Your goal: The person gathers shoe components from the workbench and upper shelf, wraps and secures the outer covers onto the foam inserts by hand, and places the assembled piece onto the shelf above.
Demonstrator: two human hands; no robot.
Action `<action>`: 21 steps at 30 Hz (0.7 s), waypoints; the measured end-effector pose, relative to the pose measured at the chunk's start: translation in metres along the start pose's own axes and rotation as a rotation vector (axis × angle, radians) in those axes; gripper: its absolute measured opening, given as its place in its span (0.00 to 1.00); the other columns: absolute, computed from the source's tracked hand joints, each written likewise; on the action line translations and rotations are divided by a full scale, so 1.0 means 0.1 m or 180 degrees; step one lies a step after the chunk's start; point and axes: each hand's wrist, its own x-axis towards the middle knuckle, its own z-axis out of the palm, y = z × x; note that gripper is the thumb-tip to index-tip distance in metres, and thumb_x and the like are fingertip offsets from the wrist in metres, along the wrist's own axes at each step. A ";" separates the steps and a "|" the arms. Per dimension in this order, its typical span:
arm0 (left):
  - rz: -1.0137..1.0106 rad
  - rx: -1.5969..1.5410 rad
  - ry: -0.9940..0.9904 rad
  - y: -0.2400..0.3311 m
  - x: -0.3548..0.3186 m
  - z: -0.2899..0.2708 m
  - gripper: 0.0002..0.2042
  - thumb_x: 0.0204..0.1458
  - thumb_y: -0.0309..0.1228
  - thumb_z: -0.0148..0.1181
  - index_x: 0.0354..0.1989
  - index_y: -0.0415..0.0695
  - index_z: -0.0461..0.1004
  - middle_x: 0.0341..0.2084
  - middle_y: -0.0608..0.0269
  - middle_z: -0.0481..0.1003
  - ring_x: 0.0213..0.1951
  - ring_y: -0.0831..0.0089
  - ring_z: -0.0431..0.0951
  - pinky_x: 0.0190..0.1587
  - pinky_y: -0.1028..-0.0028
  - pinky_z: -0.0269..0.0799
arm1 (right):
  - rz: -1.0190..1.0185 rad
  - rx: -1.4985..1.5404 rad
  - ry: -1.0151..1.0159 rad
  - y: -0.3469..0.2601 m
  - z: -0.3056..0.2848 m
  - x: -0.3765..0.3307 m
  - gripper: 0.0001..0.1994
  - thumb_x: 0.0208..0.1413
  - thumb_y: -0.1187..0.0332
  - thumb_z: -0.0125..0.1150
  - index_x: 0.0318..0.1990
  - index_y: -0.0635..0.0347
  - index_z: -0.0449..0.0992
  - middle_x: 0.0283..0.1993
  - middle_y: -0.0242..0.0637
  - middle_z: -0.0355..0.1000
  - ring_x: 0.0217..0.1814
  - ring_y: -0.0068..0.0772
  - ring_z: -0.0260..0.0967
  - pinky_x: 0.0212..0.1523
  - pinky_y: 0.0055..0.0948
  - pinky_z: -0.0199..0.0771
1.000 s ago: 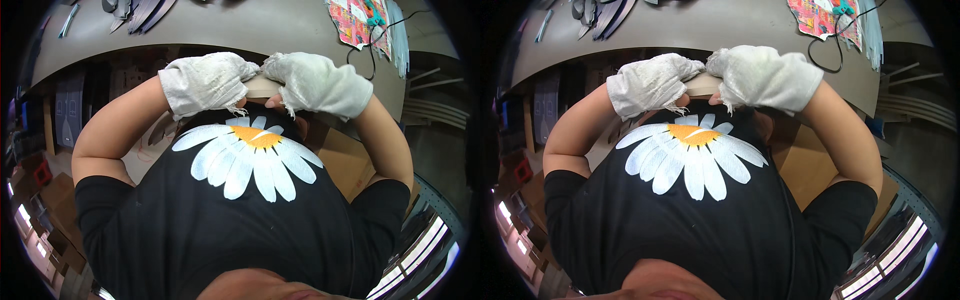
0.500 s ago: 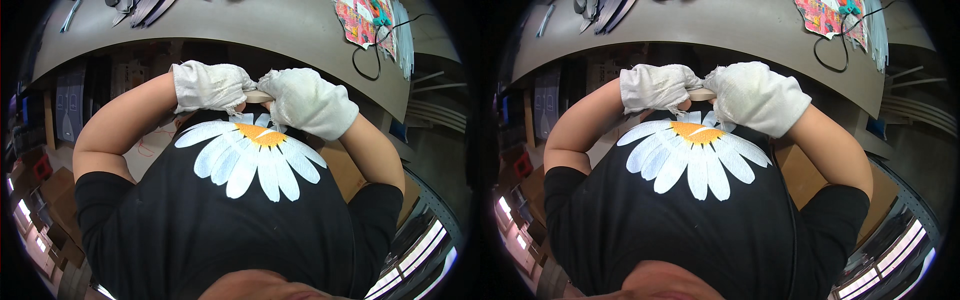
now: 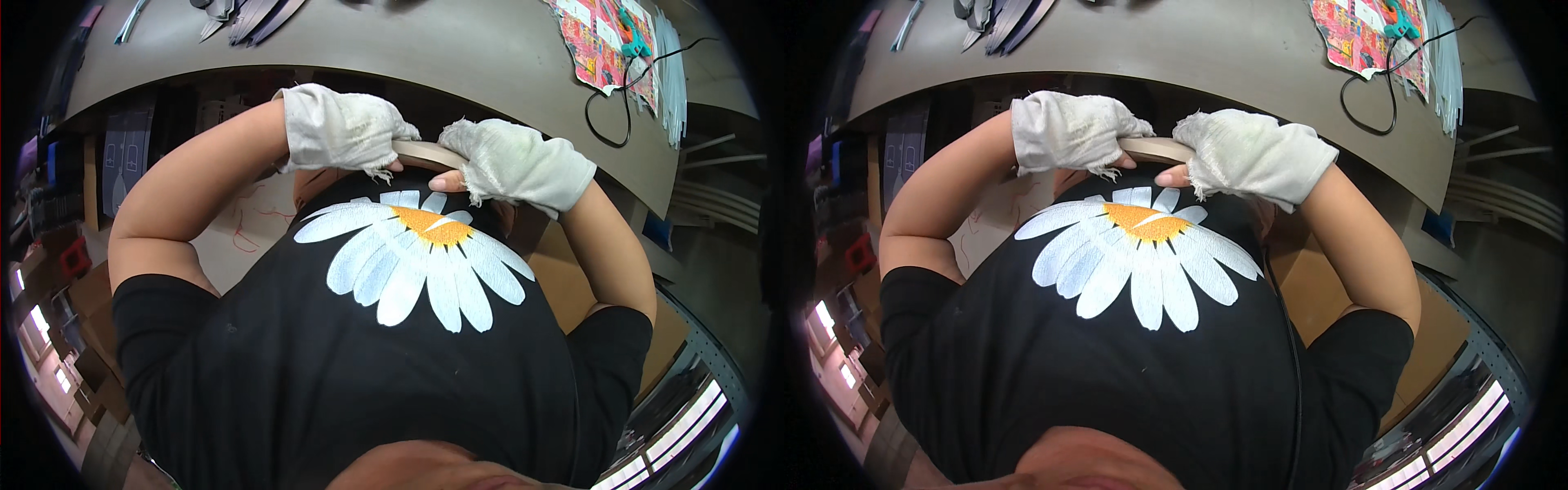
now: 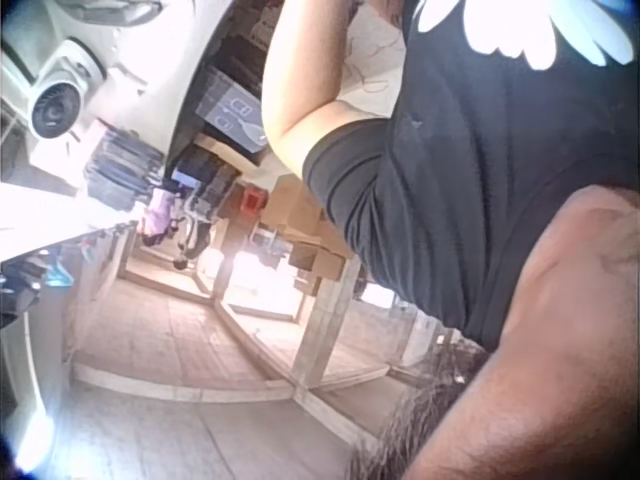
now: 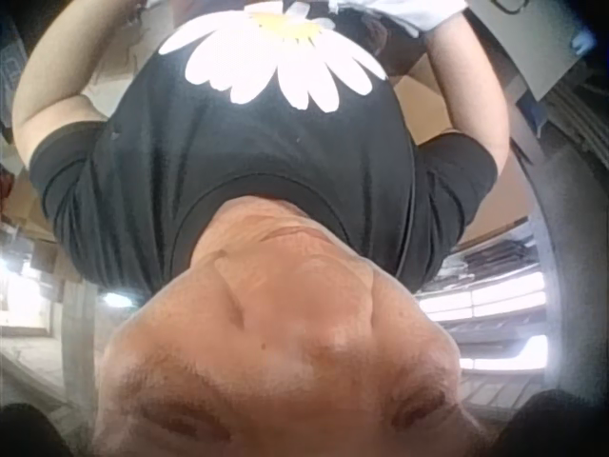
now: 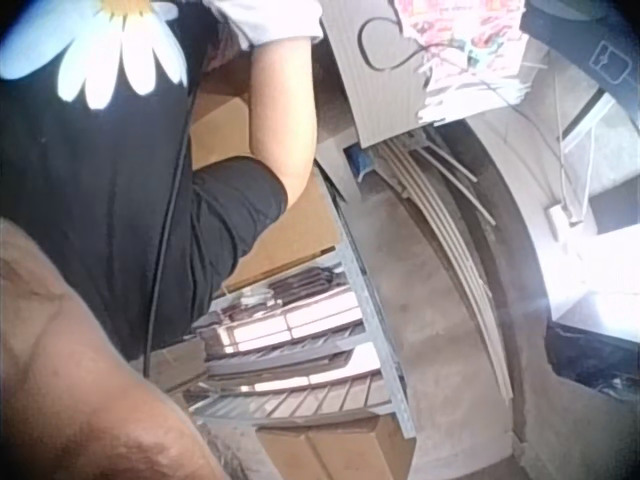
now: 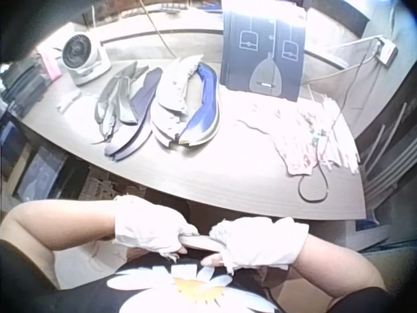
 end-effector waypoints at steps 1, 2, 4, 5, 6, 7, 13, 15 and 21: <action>0.0125 -0.0011 0.0080 -0.04 0.01 0.06 0.27 0.61 0.48 0.78 0.62 0.42 0.85 0.40 0.49 0.88 0.42 0.56 0.88 0.49 0.61 0.83 | 0.0354 0.0327 -0.0527 -0.08 -0.07 0.02 0.26 0.71 0.45 0.70 0.55 0.63 0.81 0.42 0.51 0.81 0.37 0.50 0.84 0.41 0.45 0.84; 0.0061 0.0313 0.0161 -0.03 0.04 0.09 0.25 0.62 0.47 0.78 0.59 0.42 0.86 0.38 0.51 0.88 0.39 0.57 0.87 0.46 0.61 0.83 | 0.0498 0.0627 -0.0555 -0.11 -0.09 0.02 0.27 0.73 0.43 0.68 0.56 0.63 0.80 0.38 0.48 0.80 0.36 0.46 0.83 0.38 0.44 0.82; 0.0106 0.0266 0.0154 -0.01 0.04 0.11 0.24 0.62 0.47 0.77 0.58 0.42 0.87 0.38 0.51 0.88 0.38 0.57 0.87 0.46 0.61 0.83 | 0.0365 0.0405 -0.0454 -0.08 -0.01 0.04 0.26 0.73 0.44 0.68 0.55 0.63 0.80 0.37 0.48 0.80 0.36 0.48 0.83 0.38 0.45 0.82; 0.0140 0.0223 0.0170 0.00 0.03 0.11 0.23 0.62 0.46 0.77 0.57 0.43 0.87 0.37 0.51 0.88 0.37 0.58 0.86 0.45 0.61 0.83 | 0.0214 0.0163 -0.0352 -0.04 0.06 0.05 0.25 0.73 0.45 0.69 0.55 0.62 0.80 0.35 0.48 0.80 0.35 0.50 0.83 0.38 0.46 0.82; 0.0145 0.0228 0.0167 -0.02 0.03 0.12 0.23 0.62 0.46 0.77 0.57 0.43 0.87 0.37 0.51 0.88 0.37 0.58 0.86 0.45 0.61 0.83 | -0.0394 -0.0171 0.0367 0.04 0.23 0.03 0.22 0.72 0.48 0.70 0.53 0.61 0.80 0.32 0.48 0.80 0.36 0.54 0.82 0.39 0.49 0.81; 0.0127 0.0121 0.0138 -0.05 0.05 0.14 0.23 0.63 0.46 0.77 0.57 0.42 0.87 0.37 0.51 0.88 0.38 0.58 0.86 0.45 0.62 0.83 | -0.0389 -0.0172 0.0373 0.12 0.28 0.02 0.22 0.72 0.48 0.70 0.53 0.61 0.80 0.32 0.48 0.80 0.36 0.54 0.82 0.39 0.49 0.81; 0.0021 -0.0529 0.0027 -0.34 0.19 0.30 0.25 0.64 0.43 0.76 0.63 0.40 0.85 0.41 0.52 0.89 0.40 0.61 0.86 0.48 0.63 0.83 | -0.0019 -0.0483 0.0302 0.12 0.35 0.18 0.21 0.69 0.50 0.71 0.55 0.60 0.86 0.40 0.50 0.86 0.46 0.57 0.86 0.47 0.49 0.86; -0.0014 -0.0694 -0.0004 -0.29 0.20 0.26 0.25 0.65 0.40 0.76 0.66 0.40 0.83 0.43 0.53 0.89 0.41 0.63 0.86 0.51 0.64 0.82 | -0.0195 -0.0192 0.0448 0.20 0.43 0.25 0.20 0.70 0.54 0.72 0.55 0.62 0.83 0.35 0.48 0.83 0.41 0.55 0.84 0.43 0.48 0.82; -0.0298 0.0418 0.0298 0.02 -0.05 0.16 0.19 0.65 0.40 0.70 0.60 0.46 0.85 0.39 0.51 0.87 0.43 0.52 0.87 0.50 0.60 0.83 | -0.0480 0.0106 -0.0392 0.28 0.07 0.23 0.42 0.72 0.33 0.61 0.70 0.69 0.77 0.57 0.57 0.81 0.58 0.56 0.81 0.60 0.46 0.81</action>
